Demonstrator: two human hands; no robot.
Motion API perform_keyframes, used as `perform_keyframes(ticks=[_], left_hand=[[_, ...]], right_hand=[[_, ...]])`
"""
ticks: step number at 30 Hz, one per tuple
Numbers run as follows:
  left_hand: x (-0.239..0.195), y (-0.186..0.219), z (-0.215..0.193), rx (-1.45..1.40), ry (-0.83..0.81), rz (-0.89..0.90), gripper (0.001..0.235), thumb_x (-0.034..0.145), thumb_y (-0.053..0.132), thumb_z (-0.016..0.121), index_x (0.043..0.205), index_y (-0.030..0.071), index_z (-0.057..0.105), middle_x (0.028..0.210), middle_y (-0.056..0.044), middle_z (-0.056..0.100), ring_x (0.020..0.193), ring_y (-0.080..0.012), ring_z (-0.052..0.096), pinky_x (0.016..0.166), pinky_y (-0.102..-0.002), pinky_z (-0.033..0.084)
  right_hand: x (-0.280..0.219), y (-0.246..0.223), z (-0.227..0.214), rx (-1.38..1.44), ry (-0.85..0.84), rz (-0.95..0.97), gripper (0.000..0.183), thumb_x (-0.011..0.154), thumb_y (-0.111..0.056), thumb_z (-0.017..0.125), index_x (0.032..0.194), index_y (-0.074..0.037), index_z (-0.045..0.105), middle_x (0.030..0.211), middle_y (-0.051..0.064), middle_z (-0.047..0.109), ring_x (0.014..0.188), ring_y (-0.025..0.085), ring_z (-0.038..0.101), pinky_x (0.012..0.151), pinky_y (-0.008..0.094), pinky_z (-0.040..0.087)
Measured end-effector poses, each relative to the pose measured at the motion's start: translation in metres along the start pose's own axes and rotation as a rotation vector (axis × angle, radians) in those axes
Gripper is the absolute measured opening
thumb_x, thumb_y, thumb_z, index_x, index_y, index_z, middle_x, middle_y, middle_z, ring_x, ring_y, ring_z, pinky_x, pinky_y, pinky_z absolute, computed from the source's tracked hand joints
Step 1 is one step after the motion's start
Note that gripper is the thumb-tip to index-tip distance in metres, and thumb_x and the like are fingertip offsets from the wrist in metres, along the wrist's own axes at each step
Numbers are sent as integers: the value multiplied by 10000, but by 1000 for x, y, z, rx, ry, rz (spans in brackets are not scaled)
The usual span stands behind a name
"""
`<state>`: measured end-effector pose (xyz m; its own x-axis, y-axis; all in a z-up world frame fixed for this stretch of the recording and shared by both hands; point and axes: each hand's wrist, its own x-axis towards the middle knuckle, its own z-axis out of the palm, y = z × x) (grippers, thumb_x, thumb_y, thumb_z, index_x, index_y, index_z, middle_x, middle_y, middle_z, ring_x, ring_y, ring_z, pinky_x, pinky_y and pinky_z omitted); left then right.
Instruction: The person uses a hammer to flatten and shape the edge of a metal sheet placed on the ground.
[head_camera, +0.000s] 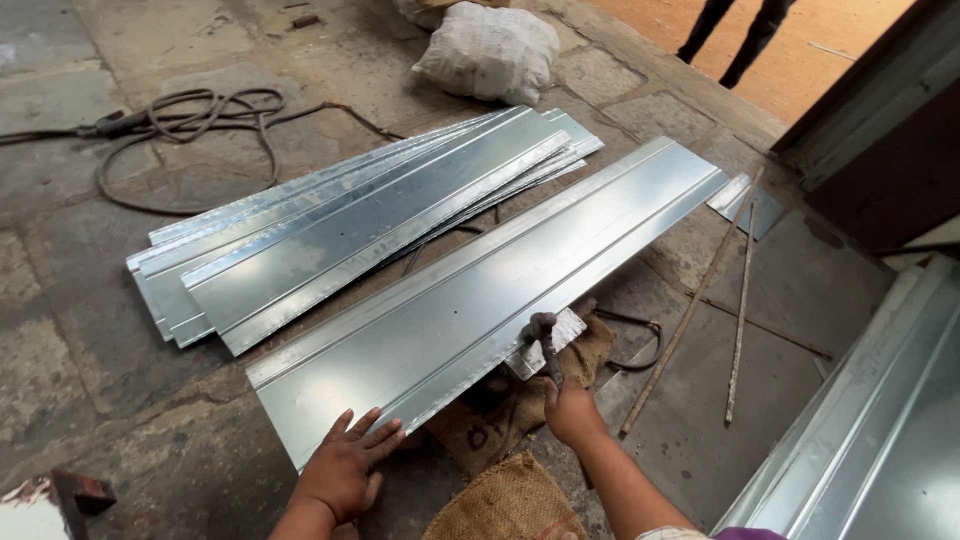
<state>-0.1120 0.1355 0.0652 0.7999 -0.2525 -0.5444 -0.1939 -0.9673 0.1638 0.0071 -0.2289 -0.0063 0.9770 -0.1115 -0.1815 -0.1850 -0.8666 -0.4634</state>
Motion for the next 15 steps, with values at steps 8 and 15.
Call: perform_keyframes(ticks=[8,15], left_hand=[[48,45,-33,97,140,1,691,1025,481,392,1627,227,169,1724,34,85,1583,-196,87,1274,-498,68],[90,106,-94,169,161,-42,818,988,114,438,1655,255,-14,1717,-5,-45,1569,-291,-11,1226,-616,-22]], right_hand=[[-5,-10,0,59,-40,-55,390,1034,-386,501,1095,-5,555,866,252,708,818,446,700,758,541,548],[-9,-26,-21,181,-157,112,452,1032,-502,488,1075,-56,546,665,117,640,523,256,621,544,431,532]])
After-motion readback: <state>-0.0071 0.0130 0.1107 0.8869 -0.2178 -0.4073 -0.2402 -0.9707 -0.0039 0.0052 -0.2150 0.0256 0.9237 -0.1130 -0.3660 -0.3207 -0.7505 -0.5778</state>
